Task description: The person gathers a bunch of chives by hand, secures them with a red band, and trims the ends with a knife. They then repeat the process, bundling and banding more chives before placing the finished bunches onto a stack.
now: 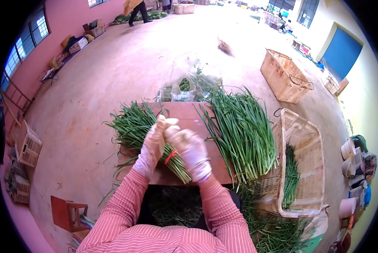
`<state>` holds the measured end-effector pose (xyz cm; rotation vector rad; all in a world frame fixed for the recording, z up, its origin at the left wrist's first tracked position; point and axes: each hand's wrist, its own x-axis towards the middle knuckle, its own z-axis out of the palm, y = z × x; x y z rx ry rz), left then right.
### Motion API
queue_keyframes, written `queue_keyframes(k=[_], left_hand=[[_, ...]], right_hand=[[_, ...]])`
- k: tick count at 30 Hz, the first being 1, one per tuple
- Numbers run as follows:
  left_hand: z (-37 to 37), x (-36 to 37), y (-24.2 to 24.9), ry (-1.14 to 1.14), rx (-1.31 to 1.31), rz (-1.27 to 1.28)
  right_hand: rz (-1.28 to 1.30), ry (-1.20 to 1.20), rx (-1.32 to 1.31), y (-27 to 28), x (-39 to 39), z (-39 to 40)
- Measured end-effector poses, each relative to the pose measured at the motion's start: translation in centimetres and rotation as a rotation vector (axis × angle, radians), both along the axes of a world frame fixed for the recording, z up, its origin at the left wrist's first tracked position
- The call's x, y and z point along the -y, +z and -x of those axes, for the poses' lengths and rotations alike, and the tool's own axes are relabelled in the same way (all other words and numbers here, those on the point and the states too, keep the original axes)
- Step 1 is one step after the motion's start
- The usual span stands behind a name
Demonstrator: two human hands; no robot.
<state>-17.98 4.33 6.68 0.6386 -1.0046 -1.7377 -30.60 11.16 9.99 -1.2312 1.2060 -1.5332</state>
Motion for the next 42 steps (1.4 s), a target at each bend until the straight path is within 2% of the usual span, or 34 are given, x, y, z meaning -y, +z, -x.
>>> queue_keyframes(k=[1,3,4,7,8,9,11,12,15,16,17,18,19,20,21,23,25,27,29,30,31,33,36,38,39,41,42], left_hand=[[-0.1,0.5,0.1,0.051,-0.053,-0.097],[0.1,-1.1,3.2,0.042,0.129,-0.080],[-0.1,-1.1,3.2,-0.076,0.166,-0.092],[0.0,-1.0,2.7,-0.140,0.051,-0.107],[-0.4,-0.8,2.4,-0.180,0.060,-0.042],[-0.7,-0.9,1.9,-0.165,0.040,-0.005],[-1.4,-1.9,2.4,-0.044,0.079,0.150],[-1.6,-2.3,3.0,-0.001,0.107,0.186],[-2.3,-2.9,2.8,0.123,0.149,0.230],[-3.2,-2.4,2.1,0.169,0.254,0.239],[-4.0,-2.2,1.6,0.213,0.359,0.250],[-4.5,-2.5,2.2,0.286,0.445,0.190],[-5.2,-2.1,1.9,0.273,0.466,0.126],[-5.8,-2.4,2.5,0.180,0.554,0.098],[-6.1,-2.7,3.3,0.086,0.640,0.075],[-5.2,-3.0,3.8,-0.173,0.664,-0.101],[-4.3,-3.2,1.4,-0.313,0.788,-0.146],[-3.3,-3.6,0.6,-0.277,1.247,0.198],[-2.4,-4.0,-0.8,-0.174,1.260,0.216],[-2.3,-4.0,-1.2,-0.172,1.263,0.215],[-2.2,-4.1,-1.4,-0.161,1.268,0.256],[-2.1,-4.2,-1.4,-0.151,1.273,0.301],[-2.3,-4.4,-1.9,-0.124,1.336,0.378],[-2.5,-4.1,-2.8,-0.132,1.085,0.354],[-2.6,-4.0,-3.1,-0.129,1.087,0.355],[-2.3,-4.3,-0.8,-0.237,1.330,0.173],[-2.2,-4.4,-0.8,-0.233,1.331,0.172]], right_hand=[[0.138,0.021,-0.372,-1.1,-0.3,-1.2],[-0.121,0.142,-0.681,1.5,-2.2,-3.0],[-0.103,0.199,-0.518,-1.4,-1.5,-3.3],[-0.077,0.274,-0.505,-1.3,-1.6,-2.8],[-0.033,0.281,-0.510,-0.8,-1.8,-3.3],[0.049,0.217,-0.522,-1.1,-2.3,-4.0],[0.100,0.256,-0.435,-0.9,-3.3,-5.4],[0.239,0.217,-0.603,-1.0,-3.7,-5.8],[0.202,0.310,-0.517,-0.3,-4.3,-6.0],[0.274,0.344,-0.563,0.0,-3.8,-5.3],[0.167,0.417,-0.348,-2.5,-2.7,-4.0],[0.122,0.403,-0.579,0.4,-2.2,-2.2],[0.134,0.315,-0.088,-1.6,-1.0,-0.9],[-0.245,0.205,-0.007,-2.7,0.5,0.9],[-0.140,0.141,-0.405,-2.0,1.1,2.5],[0.154,0.207,-0.393,-3.8,1.6,3.7],[0.129,0.310,-0.783,-4.3,2.2,3.4],[0.171,0.354,-0.824,-6.0,2.9,3.3],[-0.145,0.304,-0.659,-5.1,3.1,2.0],[-0.151,0.267,-0.787,-4.2,2.7,2.2],[-0.149,0.267,-0.787,-4.4,2.8,2.2],[0.089,0.248,-1.070,-4.7,3.1,2.3],[0.021,0.225,-0.982,-3.4,2.8,1.4],[0.076,0.197,-1.016,-4.5,3.0,1.5],[0.133,0.166,-1.048,-4.8,3.2,1.6],[0.157,0.125,-1.046,-3.8,2.5,1.6],[0.179,0.084,-1.045,-3.4,2.3,1.6]])
